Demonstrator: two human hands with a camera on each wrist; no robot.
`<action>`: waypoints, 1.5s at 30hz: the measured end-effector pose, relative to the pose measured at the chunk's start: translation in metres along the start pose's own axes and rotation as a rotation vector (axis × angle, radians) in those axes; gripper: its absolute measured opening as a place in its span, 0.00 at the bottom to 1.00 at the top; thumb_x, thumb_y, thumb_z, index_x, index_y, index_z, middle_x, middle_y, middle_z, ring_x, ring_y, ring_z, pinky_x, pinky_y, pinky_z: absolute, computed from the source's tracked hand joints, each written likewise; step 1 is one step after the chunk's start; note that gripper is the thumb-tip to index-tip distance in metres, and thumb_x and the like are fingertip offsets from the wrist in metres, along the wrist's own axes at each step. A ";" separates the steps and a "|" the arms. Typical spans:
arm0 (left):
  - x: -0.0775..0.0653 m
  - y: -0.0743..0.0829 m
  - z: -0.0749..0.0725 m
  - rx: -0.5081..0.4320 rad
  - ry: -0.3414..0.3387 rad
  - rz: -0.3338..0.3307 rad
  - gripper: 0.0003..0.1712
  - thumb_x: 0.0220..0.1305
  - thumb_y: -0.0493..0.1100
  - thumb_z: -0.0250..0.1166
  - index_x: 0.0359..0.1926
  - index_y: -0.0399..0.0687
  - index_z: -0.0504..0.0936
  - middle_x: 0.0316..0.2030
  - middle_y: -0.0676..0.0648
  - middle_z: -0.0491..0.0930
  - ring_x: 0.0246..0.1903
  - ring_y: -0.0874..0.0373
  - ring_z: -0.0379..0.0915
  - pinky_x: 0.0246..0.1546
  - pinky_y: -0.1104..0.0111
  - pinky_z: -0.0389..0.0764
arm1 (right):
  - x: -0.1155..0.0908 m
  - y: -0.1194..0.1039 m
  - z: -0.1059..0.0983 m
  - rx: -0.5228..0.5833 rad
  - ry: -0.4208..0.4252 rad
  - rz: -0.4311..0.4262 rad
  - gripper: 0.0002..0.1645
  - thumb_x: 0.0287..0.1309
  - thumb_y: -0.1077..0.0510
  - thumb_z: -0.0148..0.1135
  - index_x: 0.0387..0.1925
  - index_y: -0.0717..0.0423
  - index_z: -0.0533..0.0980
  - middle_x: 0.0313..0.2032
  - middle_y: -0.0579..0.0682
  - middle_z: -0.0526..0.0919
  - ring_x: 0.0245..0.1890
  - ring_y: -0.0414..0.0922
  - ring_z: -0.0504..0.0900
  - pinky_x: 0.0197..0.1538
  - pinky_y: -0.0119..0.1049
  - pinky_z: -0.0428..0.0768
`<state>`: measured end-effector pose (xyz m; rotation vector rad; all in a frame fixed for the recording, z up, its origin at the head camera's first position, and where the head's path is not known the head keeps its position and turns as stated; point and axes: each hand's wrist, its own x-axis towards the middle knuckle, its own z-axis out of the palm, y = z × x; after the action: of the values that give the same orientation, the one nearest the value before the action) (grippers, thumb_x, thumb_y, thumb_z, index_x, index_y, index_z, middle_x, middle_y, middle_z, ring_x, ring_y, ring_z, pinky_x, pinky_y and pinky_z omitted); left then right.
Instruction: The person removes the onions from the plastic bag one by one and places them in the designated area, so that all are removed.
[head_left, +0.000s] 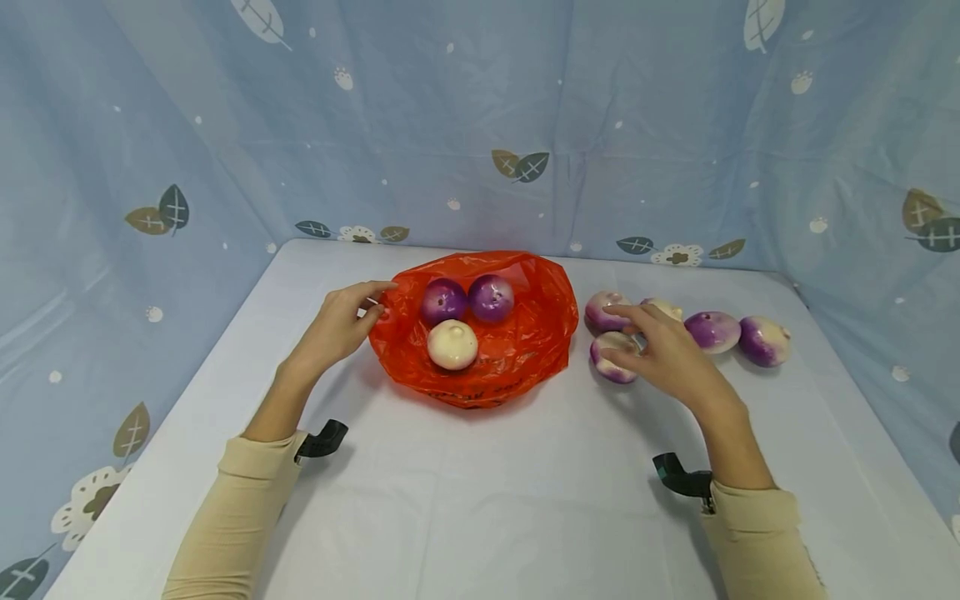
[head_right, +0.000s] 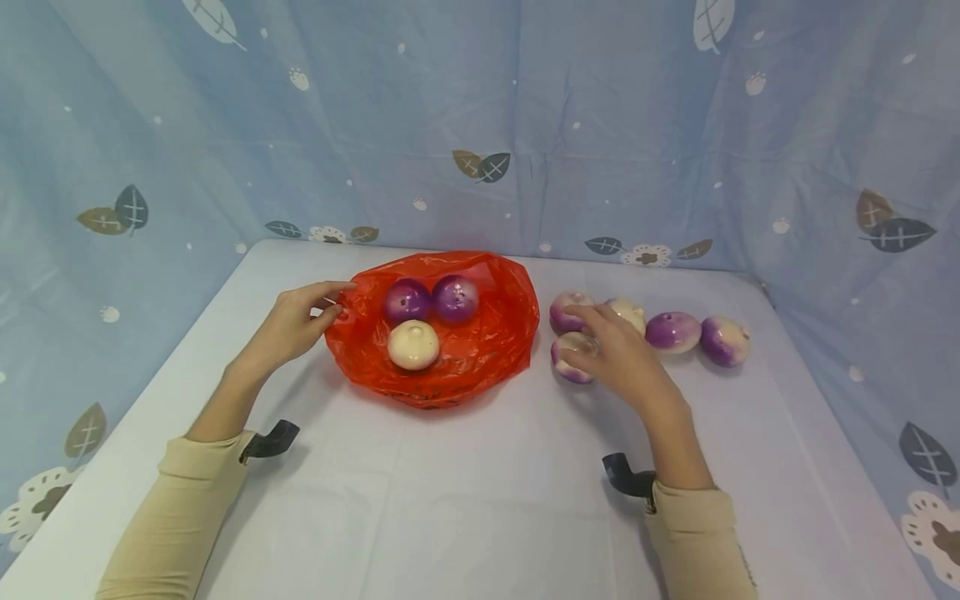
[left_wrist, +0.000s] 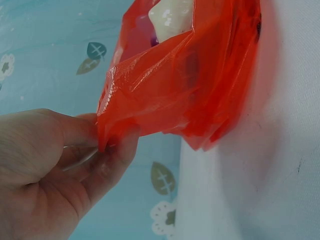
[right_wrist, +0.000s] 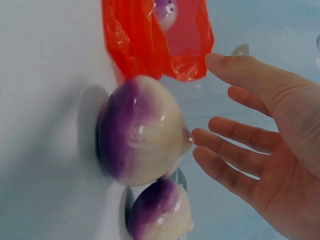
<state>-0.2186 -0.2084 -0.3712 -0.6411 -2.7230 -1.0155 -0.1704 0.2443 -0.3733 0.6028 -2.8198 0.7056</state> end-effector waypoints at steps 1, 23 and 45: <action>0.000 0.000 0.000 -0.001 0.000 0.000 0.22 0.66 0.27 0.54 0.59 0.39 0.78 0.46 0.36 0.83 0.41 0.41 0.84 0.42 0.52 0.86 | 0.001 -0.001 0.000 0.004 -0.003 0.005 0.38 0.52 0.49 0.73 0.64 0.54 0.72 0.43 0.55 0.79 0.39 0.50 0.77 0.40 0.44 0.84; 0.000 0.000 0.000 -0.012 -0.003 0.000 0.22 0.67 0.28 0.53 0.60 0.39 0.77 0.47 0.36 0.83 0.42 0.41 0.83 0.41 0.52 0.87 | 0.026 -0.032 0.017 0.122 -0.061 -0.004 0.35 0.53 0.51 0.73 0.62 0.50 0.73 0.50 0.51 0.77 0.49 0.49 0.79 0.47 0.47 0.86; 0.000 -0.001 0.000 -0.004 -0.005 -0.012 0.22 0.67 0.28 0.53 0.60 0.40 0.77 0.47 0.37 0.83 0.42 0.42 0.83 0.41 0.53 0.87 | 0.047 -0.067 0.046 0.119 -0.157 -0.057 0.36 0.55 0.47 0.71 0.64 0.47 0.70 0.59 0.55 0.75 0.58 0.54 0.78 0.60 0.52 0.79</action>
<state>-0.2189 -0.2094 -0.3721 -0.6299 -2.7333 -1.0230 -0.1880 0.1516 -0.3737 0.7877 -2.9041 0.8561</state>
